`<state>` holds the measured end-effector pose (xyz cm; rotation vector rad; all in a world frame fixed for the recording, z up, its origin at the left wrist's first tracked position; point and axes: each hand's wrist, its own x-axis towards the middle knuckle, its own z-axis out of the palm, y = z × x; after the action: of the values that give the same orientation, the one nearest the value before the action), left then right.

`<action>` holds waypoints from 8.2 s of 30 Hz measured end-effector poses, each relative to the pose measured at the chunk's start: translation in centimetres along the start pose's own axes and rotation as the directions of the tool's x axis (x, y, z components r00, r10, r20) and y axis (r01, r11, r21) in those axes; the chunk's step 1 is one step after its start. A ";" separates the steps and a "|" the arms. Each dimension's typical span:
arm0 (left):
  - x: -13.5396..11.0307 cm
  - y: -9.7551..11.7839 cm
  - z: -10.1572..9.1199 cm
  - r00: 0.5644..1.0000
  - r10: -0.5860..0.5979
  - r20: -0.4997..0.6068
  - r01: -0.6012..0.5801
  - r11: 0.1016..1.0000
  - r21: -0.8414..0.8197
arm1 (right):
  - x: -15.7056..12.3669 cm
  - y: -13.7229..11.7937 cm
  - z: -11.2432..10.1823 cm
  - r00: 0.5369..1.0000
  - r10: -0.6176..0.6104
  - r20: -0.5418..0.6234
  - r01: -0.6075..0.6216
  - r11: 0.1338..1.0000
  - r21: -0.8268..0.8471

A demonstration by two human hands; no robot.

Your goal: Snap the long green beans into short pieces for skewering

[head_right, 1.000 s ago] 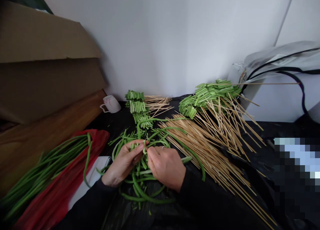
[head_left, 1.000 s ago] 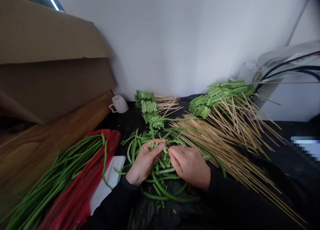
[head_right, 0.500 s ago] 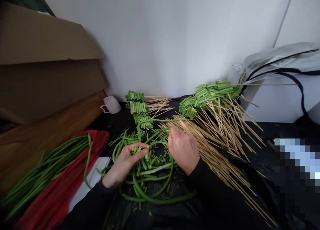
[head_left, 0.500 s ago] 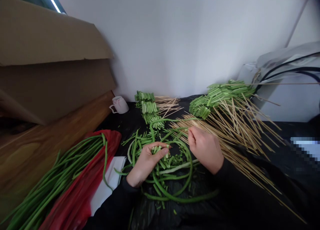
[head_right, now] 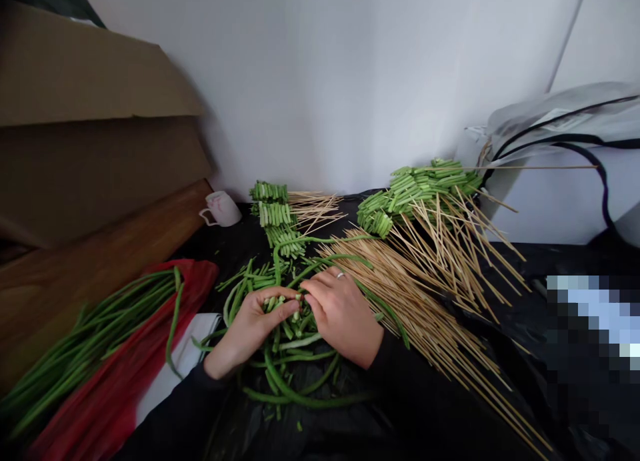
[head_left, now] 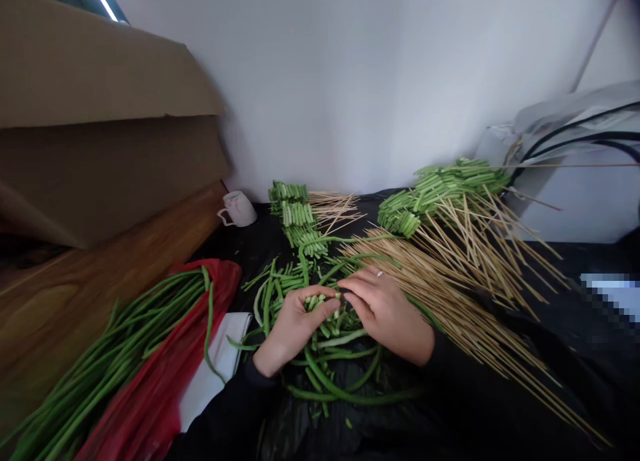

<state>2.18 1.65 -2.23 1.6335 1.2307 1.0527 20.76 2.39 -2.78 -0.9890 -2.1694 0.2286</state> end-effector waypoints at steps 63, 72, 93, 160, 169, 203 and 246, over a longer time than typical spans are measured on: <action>0.8 0.1 -1.1 0.973 -0.229 0.005 0.187 0.781 -0.595 | -0.6 6.1 0.4 0.980 0.198 -0.019 -0.180 0.843 -0.507; 0.6 -0.3 -1.1 0.982 -0.187 0.002 0.159 0.827 -0.539 | -0.3 5.7 0.6 0.953 0.243 -0.181 -0.294 0.883 -0.367; 0.9 -0.7 -1.5 0.945 -0.016 -0.328 -0.010 0.997 -0.077 | -0.3 3.3 -0.9 0.986 -0.100 -0.132 0.009 0.826 -0.564; -1.0 0.6 0.3 0.934 -0.235 0.270 0.352 0.739 -0.575 | -1.0 -1.7 1.9 0.948 -0.277 -0.156 0.232 0.938 -0.256; -0.7 0.7 0.0 0.963 -0.153 0.221 0.221 0.919 -0.327 | -1.0 -1.5 1.6 0.991 -0.068 -0.117 0.066 0.998 -0.020; 0.4 -0.9 -1.2 0.982 0.123 -0.144 -0.073 0.948 0.308 | -0.5 0.8 -0.4 0.996 0.032 0.083 -0.017 0.984 -0.177; 0.0 -1.3 -0.2 0.993 -0.097 -0.065 0.068 0.932 -0.355 | -1.1 -1.9 1.2 0.986 0.164 -0.034 -0.166 0.985 -0.055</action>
<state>1.65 1.93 -3.39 1.2640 1.0779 1.2182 19.30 0.42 -3.38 -1.1994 -2.0792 0.2296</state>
